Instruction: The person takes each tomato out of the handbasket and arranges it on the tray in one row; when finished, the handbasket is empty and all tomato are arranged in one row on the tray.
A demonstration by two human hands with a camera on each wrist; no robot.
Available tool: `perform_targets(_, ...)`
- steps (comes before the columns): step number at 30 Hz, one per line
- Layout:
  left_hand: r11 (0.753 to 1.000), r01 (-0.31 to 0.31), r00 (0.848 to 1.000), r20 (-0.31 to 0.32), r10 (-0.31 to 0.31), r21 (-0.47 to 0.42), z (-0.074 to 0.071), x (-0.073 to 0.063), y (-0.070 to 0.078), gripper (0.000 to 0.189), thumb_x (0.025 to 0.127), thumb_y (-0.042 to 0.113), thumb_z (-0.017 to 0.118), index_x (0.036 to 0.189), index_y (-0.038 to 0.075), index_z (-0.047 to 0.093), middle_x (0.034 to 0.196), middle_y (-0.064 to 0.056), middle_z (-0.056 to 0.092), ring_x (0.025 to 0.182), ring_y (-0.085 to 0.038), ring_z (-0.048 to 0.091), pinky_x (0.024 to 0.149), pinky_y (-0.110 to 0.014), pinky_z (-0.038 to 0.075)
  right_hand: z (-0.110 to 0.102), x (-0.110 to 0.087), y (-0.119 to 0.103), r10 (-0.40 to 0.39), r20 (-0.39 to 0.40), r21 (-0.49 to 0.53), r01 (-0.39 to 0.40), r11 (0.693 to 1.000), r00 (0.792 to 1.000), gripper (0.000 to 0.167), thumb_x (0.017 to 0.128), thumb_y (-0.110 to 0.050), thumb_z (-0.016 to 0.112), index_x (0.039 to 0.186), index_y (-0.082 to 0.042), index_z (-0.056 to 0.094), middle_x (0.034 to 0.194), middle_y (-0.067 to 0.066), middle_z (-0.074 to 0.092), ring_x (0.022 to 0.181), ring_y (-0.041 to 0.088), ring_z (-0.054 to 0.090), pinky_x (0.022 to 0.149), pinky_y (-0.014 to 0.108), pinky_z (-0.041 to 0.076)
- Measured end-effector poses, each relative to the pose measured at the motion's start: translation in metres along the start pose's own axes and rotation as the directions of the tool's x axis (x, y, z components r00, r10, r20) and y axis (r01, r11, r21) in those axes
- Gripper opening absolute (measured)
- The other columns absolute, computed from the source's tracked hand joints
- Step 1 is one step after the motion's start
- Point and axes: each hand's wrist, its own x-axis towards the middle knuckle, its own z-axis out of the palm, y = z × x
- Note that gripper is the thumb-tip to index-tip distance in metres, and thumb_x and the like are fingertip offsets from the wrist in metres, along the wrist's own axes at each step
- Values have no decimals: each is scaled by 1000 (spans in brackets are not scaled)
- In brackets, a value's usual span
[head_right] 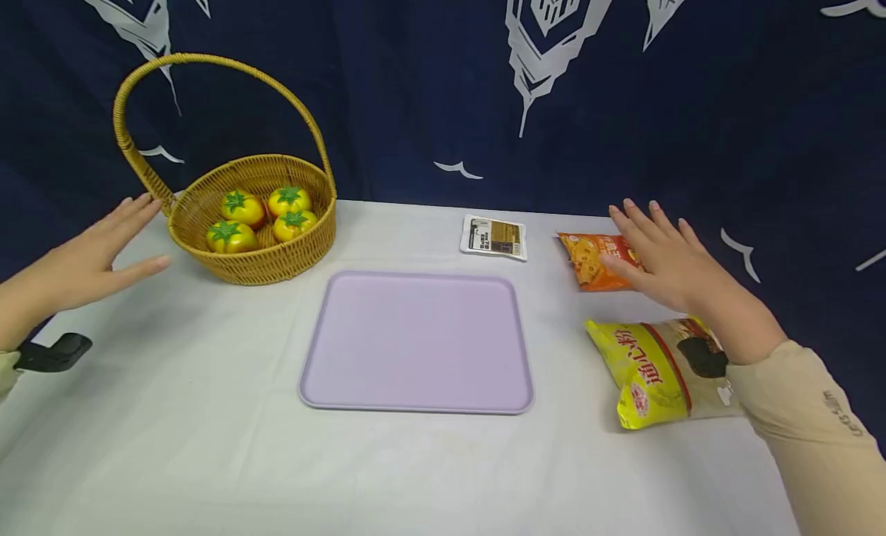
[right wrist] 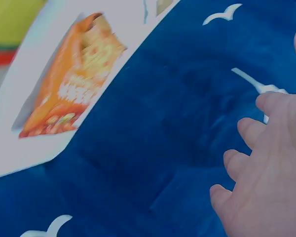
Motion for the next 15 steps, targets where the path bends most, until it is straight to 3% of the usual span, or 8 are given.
perform_targets(5,976,-21,997,-79,4,-218,-4,14,14,73,94,29,57,151,17,13,152,-17,12,135,-42,11,97,-67,18,5,-21,-31,-34,-82,136,45,990,996,73,98,-34,48,151,-19,1,155,6,-6,138,27,-10,106,54,-7)
perform_targets(8,942,-16,994,-109,-22,-336,-2,28,15,68,95,28,56,150,16,20,150,-18,21,133,-40,22,102,-52,27,14,-35,-55,-16,-115,252,45,967,993,74,96,-30,53,152,-23,4,155,5,-1,138,33,1,103,62,7)
perform_targets(11,898,18,995,-81,-60,-439,0,44,6,63,96,30,53,149,12,23,148,-17,26,131,-34,28,104,-35,29,31,-47,-78,4,-148,334,46,942,989,74,94,-27,58,151,-28,10,155,5,8,135,40,15,98,66,19)
perform_targets(13,873,73,995,-24,-96,-482,2,54,-3,63,97,33,51,149,10,24,147,-18,28,129,-33,30,103,-38,31,46,-54,-89,-11,-170,372,75,925,985,73,93,-24,60,151,-27,16,154,7,15,133,42,22,95,66,24)
perform_targets(15,857,119,993,39,-115,-502,5,62,-12,64,97,36,50,148,7,24,147,-18,28,128,-34,29,102,-50,29,64,-60,-99,-18,-170,415,88,906,985,72,92,-22,62,150,-27,20,153,7,20,133,39,24,96,65,25)
